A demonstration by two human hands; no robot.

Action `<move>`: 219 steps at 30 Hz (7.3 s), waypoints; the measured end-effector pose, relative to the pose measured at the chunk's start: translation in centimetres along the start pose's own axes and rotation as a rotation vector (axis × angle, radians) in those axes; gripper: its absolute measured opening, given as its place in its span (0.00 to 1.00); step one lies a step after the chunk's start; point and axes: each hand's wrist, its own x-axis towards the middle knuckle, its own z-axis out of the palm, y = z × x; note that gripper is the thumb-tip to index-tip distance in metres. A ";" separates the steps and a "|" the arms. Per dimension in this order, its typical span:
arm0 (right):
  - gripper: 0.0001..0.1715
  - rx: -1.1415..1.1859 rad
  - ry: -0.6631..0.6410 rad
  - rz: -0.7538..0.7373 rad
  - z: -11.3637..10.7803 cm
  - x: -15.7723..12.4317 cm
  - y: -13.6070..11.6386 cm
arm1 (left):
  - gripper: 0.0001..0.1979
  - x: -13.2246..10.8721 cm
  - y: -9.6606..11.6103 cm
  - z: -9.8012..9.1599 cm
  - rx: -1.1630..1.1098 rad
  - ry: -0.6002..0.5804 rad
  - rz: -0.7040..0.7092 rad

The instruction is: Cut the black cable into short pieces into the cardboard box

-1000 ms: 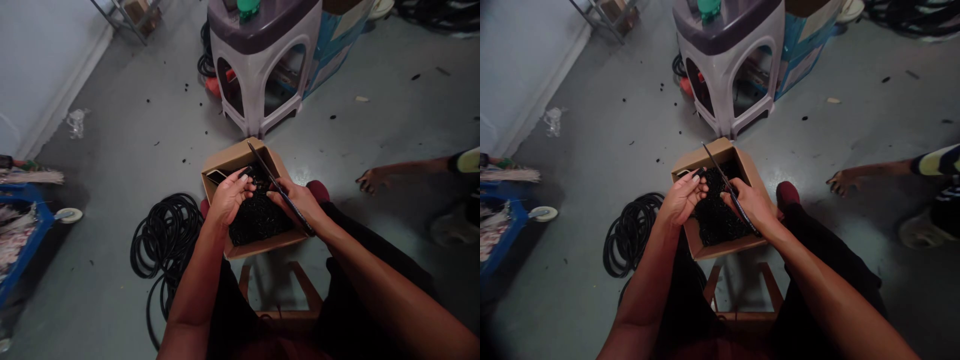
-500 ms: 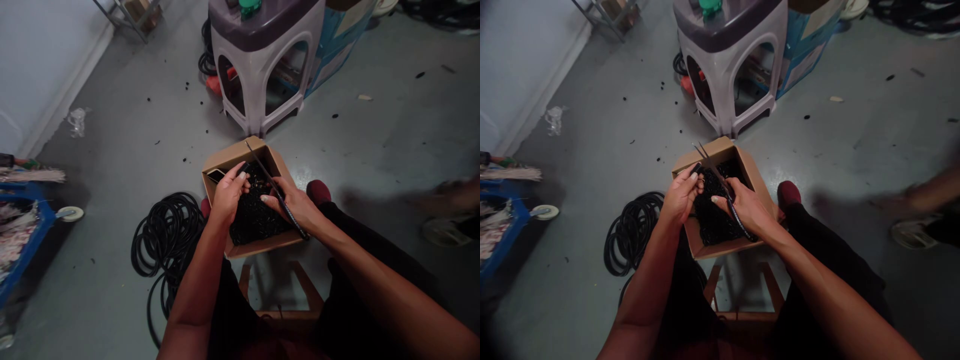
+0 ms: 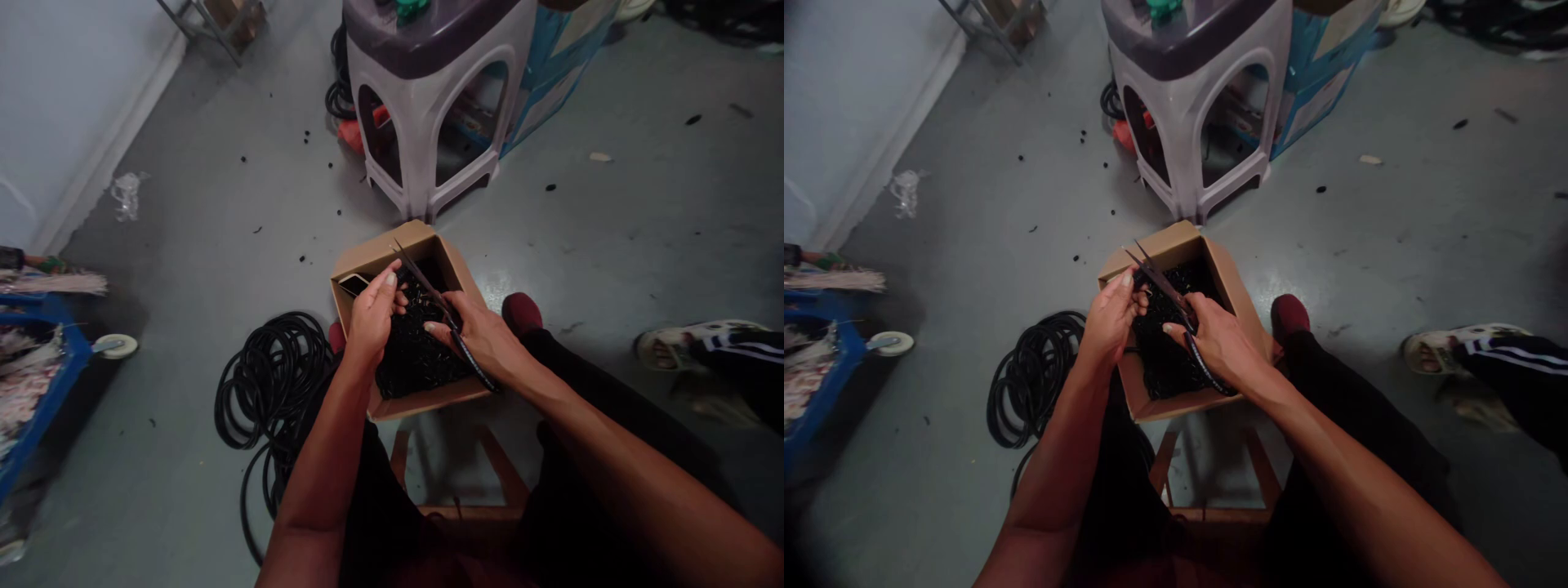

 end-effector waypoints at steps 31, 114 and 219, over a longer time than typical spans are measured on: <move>0.30 0.039 -0.100 0.029 0.1 -0.2 -0.6 | 0.10 0.2 0.2 0.4 -0.019 0.158 0.115; 0.11 -0.155 -0.074 0.074 1.5 0.1 -0.3 | 0.09 -0.1 -0.2 1.0 -0.179 0.196 -0.024; 0.10 0.753 -0.197 0.069 -0.5 0.4 0.2 | 0.11 0.6 -1.0 -0.4 -0.336 0.069 -0.274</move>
